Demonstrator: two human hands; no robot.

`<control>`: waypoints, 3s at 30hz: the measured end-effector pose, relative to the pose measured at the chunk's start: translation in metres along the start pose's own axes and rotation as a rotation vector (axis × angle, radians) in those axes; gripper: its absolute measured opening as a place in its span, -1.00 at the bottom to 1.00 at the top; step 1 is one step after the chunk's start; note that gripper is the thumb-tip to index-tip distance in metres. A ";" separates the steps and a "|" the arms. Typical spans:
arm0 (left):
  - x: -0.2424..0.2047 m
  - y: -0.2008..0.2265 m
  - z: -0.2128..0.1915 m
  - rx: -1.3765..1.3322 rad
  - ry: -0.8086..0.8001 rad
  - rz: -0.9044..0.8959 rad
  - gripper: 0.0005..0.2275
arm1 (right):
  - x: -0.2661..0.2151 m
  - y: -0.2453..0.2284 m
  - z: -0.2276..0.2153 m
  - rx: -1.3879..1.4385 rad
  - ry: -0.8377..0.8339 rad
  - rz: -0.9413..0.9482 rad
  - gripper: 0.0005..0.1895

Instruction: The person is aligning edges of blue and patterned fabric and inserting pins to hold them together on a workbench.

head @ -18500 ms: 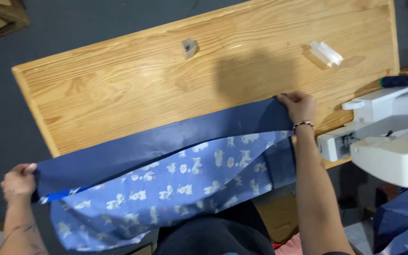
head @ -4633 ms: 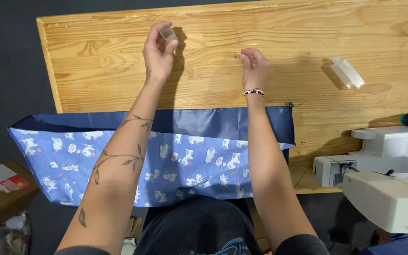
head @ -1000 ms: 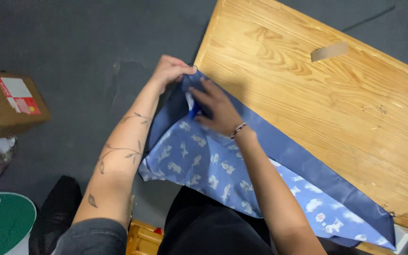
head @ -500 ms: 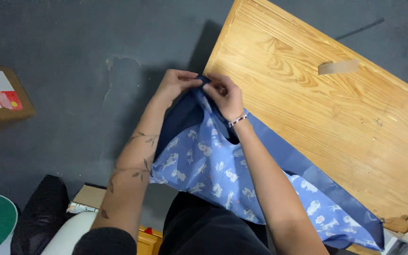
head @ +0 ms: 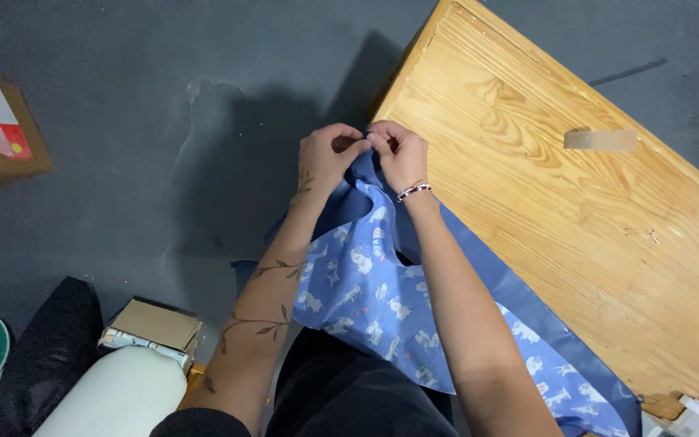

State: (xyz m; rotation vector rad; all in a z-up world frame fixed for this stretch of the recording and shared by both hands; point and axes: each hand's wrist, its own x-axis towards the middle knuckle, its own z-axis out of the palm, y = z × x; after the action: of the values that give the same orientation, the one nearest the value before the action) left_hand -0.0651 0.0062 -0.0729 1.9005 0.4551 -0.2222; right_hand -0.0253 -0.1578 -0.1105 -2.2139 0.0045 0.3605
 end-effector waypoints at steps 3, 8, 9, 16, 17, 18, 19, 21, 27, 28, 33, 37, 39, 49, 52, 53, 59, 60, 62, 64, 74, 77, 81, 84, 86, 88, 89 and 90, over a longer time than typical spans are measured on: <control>-0.002 0.019 -0.011 0.193 -0.040 0.049 -0.85 | -0.003 0.000 0.003 -0.006 0.050 -0.028 -0.94; 0.003 -0.002 0.012 0.080 0.075 0.072 -0.92 | -0.005 -0.009 -0.001 0.017 0.064 0.032 -0.96; 0.001 -0.007 0.019 -0.012 0.188 0.110 -0.93 | -0.005 -0.011 -0.001 0.041 0.060 0.073 -0.96; -0.006 -0.026 0.049 -0.287 0.393 0.072 -0.94 | 0.004 -0.011 0.004 0.056 0.038 0.194 -0.95; -0.007 -0.026 0.049 -0.339 0.397 0.025 -0.92 | 0.006 -0.011 0.004 0.056 0.032 0.211 -0.94; -0.009 -0.026 0.050 -0.391 0.397 -0.024 -0.90 | 0.007 -0.010 0.004 0.056 0.027 0.231 -0.94; -0.006 -0.032 0.054 -0.391 0.395 -0.024 -0.90 | 0.008 -0.009 0.004 0.055 0.027 0.233 -0.94; -0.001 -0.044 0.061 -0.611 0.363 -0.037 -0.91 | 0.008 -0.008 0.003 0.061 -0.005 0.191 -0.94; 0.022 -0.051 0.029 -0.684 0.016 0.037 -0.71 | 0.010 -0.011 -0.012 0.162 -0.085 0.083 -0.91; 0.029 -0.056 0.028 -0.684 0.012 0.039 -0.71 | 0.008 -0.011 -0.016 0.163 -0.081 0.084 -0.91; 0.043 -0.055 0.030 -0.470 -0.029 -0.251 -0.65 | -0.016 -0.008 -0.035 -0.306 0.268 -0.387 -0.80; 0.045 -0.061 0.042 -0.456 0.105 -0.323 -0.63 | -0.061 -0.005 -0.018 -0.434 0.192 -0.708 -0.71; 0.050 -0.066 0.049 -0.334 0.164 -0.159 -0.72 | -0.076 0.021 -0.003 -0.588 0.064 -0.819 -0.72; 0.041 -0.034 0.031 -0.038 0.105 0.005 -0.88 | -0.077 0.050 0.014 -0.813 0.187 -0.854 -0.82; 0.050 -0.053 0.034 -0.038 -0.010 0.033 -0.61 | -0.078 0.060 0.016 -0.719 0.115 -0.704 -0.71; 0.054 -0.060 0.034 -0.072 -0.023 0.046 -0.60 | -0.074 0.063 0.013 -0.470 0.014 -0.618 -0.66; 0.043 -0.032 0.024 -0.197 -0.052 -0.035 -0.59 | -0.049 0.150 -0.080 0.050 0.642 0.018 -0.82; 0.045 -0.032 0.024 -0.224 -0.040 -0.076 -0.58 | -0.047 0.161 -0.117 0.343 0.869 0.113 -0.78; 0.045 -0.026 0.026 -0.208 -0.041 -0.101 -0.58 | -0.057 0.225 -0.180 0.140 0.929 0.212 -0.77; 0.039 -0.020 0.024 -0.188 -0.030 -0.135 -0.58 | -0.067 0.266 -0.226 -0.061 0.963 0.313 -0.75; 0.064 -0.073 0.026 -0.216 -0.041 0.063 -0.61 | -0.021 0.311 -0.259 -0.433 0.414 0.107 -0.76; 0.070 -0.061 0.016 -0.077 -0.083 0.123 -0.61 | -0.027 0.286 -0.251 -0.610 0.388 0.179 -0.76; 0.092 -0.094 0.028 -0.063 -0.136 0.151 -0.57 | -0.056 0.175 -0.207 -0.247 0.479 0.018 -0.80; 0.071 -0.049 0.007 0.053 -0.179 0.163 -0.60 | -0.068 0.154 -0.163 0.092 0.576 0.016 -0.86; 0.066 -0.043 0.006 0.067 -0.162 0.145 -0.61 | -0.074 0.164 -0.145 0.106 0.622 0.040 -0.86; 0.063 -0.037 0.007 0.080 -0.147 0.129 -0.61 | -0.086 0.165 -0.139 0.120 0.671 0.066 -0.85; 0.061 -0.035 0.007 0.097 -0.136 0.136 -0.63 | -0.096 0.162 -0.141 -0.038 0.688 0.085 -0.87; 0.060 -0.033 0.007 0.115 -0.124 0.144 -0.64 | -0.105 0.159 -0.143 -0.195 0.703 0.102 -0.87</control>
State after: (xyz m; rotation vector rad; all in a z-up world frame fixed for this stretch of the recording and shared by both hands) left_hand -0.0239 0.0220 -0.1262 2.0092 0.2251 -0.2742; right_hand -0.1102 -0.3801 -0.1223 -2.4285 0.4787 -0.3918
